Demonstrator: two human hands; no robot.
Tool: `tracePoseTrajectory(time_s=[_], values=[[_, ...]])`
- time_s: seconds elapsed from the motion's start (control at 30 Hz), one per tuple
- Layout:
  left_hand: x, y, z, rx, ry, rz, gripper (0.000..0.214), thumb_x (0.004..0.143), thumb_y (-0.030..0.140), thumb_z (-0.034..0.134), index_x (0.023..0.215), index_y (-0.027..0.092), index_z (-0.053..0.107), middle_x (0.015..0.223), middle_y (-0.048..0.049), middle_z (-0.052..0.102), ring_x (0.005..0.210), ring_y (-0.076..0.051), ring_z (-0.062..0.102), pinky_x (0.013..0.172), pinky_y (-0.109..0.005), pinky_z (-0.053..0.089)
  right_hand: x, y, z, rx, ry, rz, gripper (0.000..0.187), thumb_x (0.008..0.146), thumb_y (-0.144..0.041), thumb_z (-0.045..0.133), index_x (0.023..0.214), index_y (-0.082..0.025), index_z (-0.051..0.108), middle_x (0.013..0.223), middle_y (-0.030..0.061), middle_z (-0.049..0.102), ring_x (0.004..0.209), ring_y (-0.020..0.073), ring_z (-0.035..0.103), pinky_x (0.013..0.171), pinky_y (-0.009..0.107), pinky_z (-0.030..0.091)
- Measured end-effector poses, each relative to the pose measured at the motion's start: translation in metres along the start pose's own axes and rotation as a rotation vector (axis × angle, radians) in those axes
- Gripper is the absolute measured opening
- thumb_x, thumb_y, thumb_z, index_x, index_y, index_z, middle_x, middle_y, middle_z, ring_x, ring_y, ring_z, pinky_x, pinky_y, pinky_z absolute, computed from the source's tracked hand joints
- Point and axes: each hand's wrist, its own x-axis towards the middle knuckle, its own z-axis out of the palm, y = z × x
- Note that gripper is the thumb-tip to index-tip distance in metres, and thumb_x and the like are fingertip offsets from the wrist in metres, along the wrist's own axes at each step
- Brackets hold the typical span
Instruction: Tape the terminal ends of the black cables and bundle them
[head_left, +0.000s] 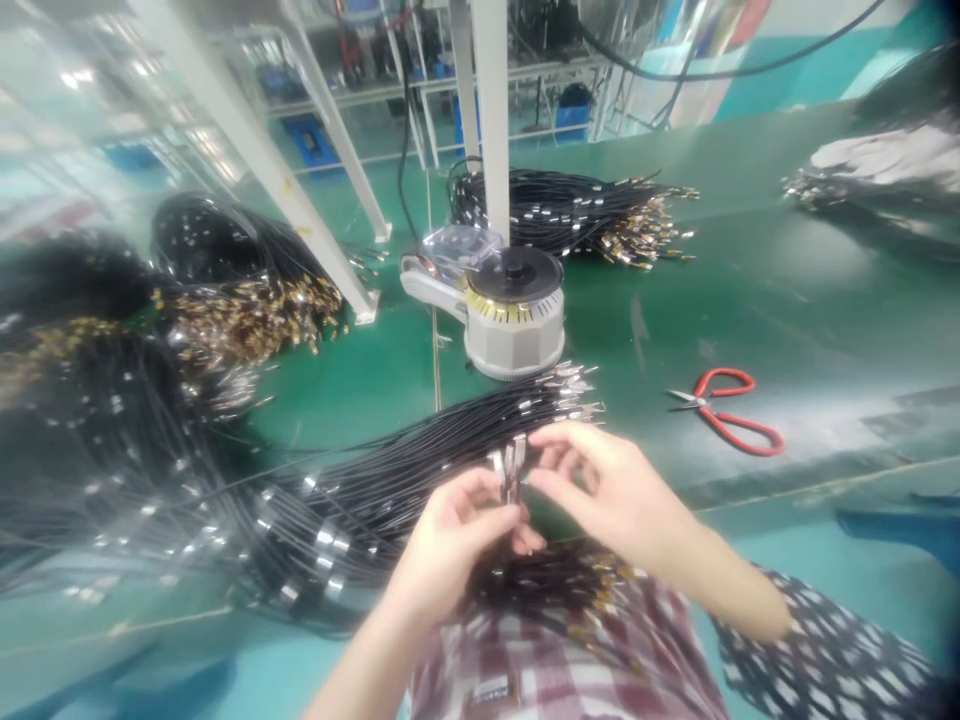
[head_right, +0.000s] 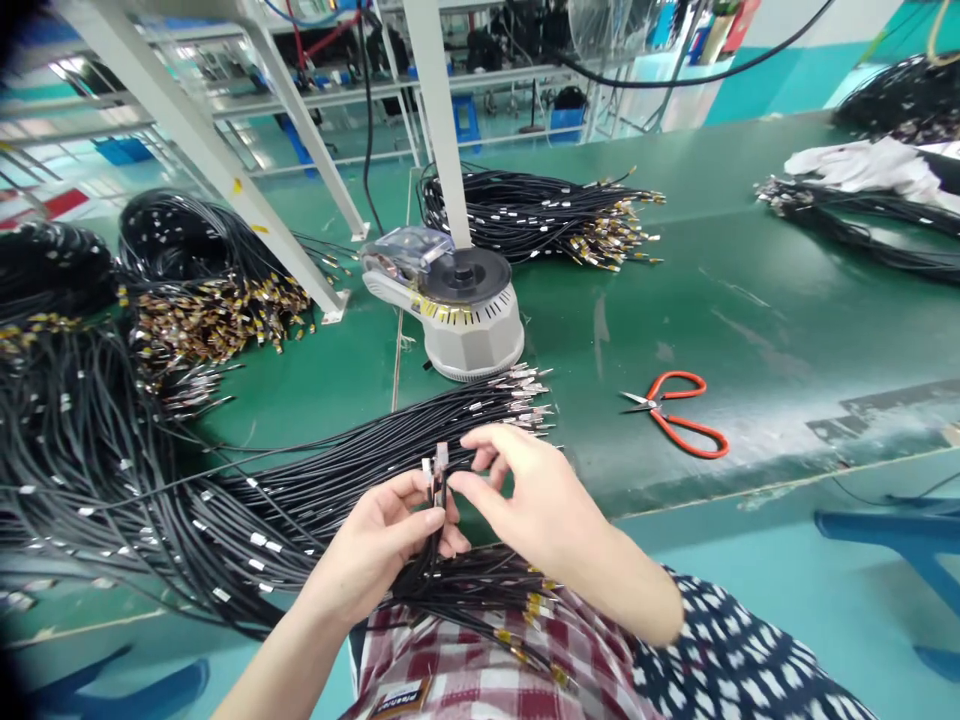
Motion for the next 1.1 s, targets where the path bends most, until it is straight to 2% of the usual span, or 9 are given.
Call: tracePoseTrajectory(time_s=[0.17, 0.3, 0.37, 0.47, 0.73, 0.9, 0.93, 1.03, 1.1], values=[[-0.002, -0.001, 0.002, -0.001, 0.039, 0.018, 0.022, 0.077, 0.021, 0.077, 0.09, 0.013, 0.062, 0.079, -0.0061, 0.069, 0.07, -0.019, 0.068, 0.069, -0.032, 0.054, 0.018, -0.003, 0.012, 0.309, -0.01, 0.057, 0.008, 0.084, -0.026, 0.064, 0.085, -0.018, 0.064, 0.077, 0.0005, 0.068, 0.066, 0.012, 0.062, 0.06, 0.023, 0.049], [-0.013, -0.001, 0.004, 0.047, 0.232, 0.306, 0.013, 0.082, 0.023, 0.073, 0.089, 0.016, 0.064, 0.085, -0.0033, 0.066, 0.084, -0.014, 0.062, 0.081, -0.026, 0.05, 0.02, 0.002, 0.008, 0.568, -0.092, 0.186, 0.023, 0.082, -0.037, 0.068, 0.075, -0.017, 0.06, 0.067, -0.002, 0.064, 0.052, 0.0078, 0.057, 0.055, 0.022, 0.048], [-0.018, 0.0, 0.006, -0.008, 0.239, 0.379, 0.012, 0.087, 0.029, 0.067, 0.089, 0.019, 0.06, 0.071, 0.001, 0.06, 0.067, -0.011, 0.057, 0.064, -0.021, 0.049, 0.022, 0.004, 0.005, 0.642, -0.143, 0.243, 0.031, 0.077, -0.043, 0.072, 0.073, -0.016, 0.057, 0.063, -0.0032, 0.063, 0.047, 0.006, 0.053, 0.052, 0.02, 0.046], [-0.018, 0.003, 0.011, -0.153, 0.21, 0.256, 0.021, 0.083, 0.034, 0.071, 0.088, 0.021, 0.055, 0.06, 0.007, 0.047, 0.046, -0.005, 0.038, 0.04, -0.015, 0.029, 0.025, 0.003, 0.006, 0.685, -0.23, 0.265, 0.036, 0.072, -0.047, 0.076, 0.076, -0.016, 0.057, 0.063, -0.0031, 0.064, 0.046, 0.0056, 0.052, 0.05, 0.02, 0.044], [0.001, 0.01, 0.014, -0.036, 0.173, 0.061, 0.033, 0.069, 0.034, 0.083, 0.083, 0.014, 0.061, 0.06, 0.0039, 0.056, 0.038, 0.002, 0.024, 0.038, -0.016, 0.015, 0.022, 0.005, 0.015, 0.451, -0.185, 0.052, 0.024, 0.089, -0.04, 0.06, 0.083, -0.017, 0.061, 0.076, 0.0016, 0.068, 0.07, 0.015, 0.064, 0.068, 0.028, 0.052], [0.002, 0.013, 0.01, -0.121, 0.211, 0.069, 0.032, 0.067, 0.034, 0.084, 0.082, 0.014, 0.064, 0.063, 0.0027, 0.058, 0.039, 0.001, 0.026, 0.038, -0.015, 0.015, 0.029, 0.004, -0.008, 0.094, -0.537, 0.067, 0.027, 0.093, -0.025, 0.051, 0.072, -0.016, 0.065, 0.067, 0.0024, 0.071, 0.061, 0.0141, 0.066, 0.06, 0.025, 0.052], [0.003, 0.014, 0.01, -0.133, 0.211, 0.065, 0.032, 0.067, 0.034, 0.084, 0.08, 0.014, 0.063, 0.063, 0.0027, 0.058, 0.038, 0.001, 0.027, 0.038, -0.015, 0.015, 0.037, 0.002, -0.014, 0.143, -0.5, 0.077, 0.023, 0.089, -0.024, 0.056, 0.071, -0.015, 0.066, 0.065, 0.0023, 0.071, 0.059, 0.0139, 0.066, 0.058, 0.024, 0.052], [0.003, 0.015, 0.011, -0.147, 0.192, 0.061, 0.032, 0.065, 0.034, 0.085, 0.078, 0.014, 0.063, 0.063, 0.0024, 0.059, 0.038, 0.002, 0.026, 0.037, -0.015, 0.015, 0.075, -0.004, -0.027, 0.385, 0.068, 0.127, 0.012, 0.083, -0.025, 0.067, 0.082, -0.013, 0.069, 0.067, 0.0031, 0.071, 0.057, 0.0133, 0.068, 0.055, 0.022, 0.052], [0.003, 0.014, 0.013, -0.156, 0.185, 0.06, 0.034, 0.064, 0.034, 0.086, 0.078, 0.014, 0.063, 0.063, 0.0023, 0.059, 0.037, 0.002, 0.026, 0.037, -0.015, 0.015, 0.101, -0.006, -0.031, 0.424, 0.169, 0.139, 0.017, 0.083, -0.028, 0.069, 0.085, -0.012, 0.069, 0.067, 0.0042, 0.071, 0.053, 0.0125, 0.068, 0.047, 0.019, 0.047]])
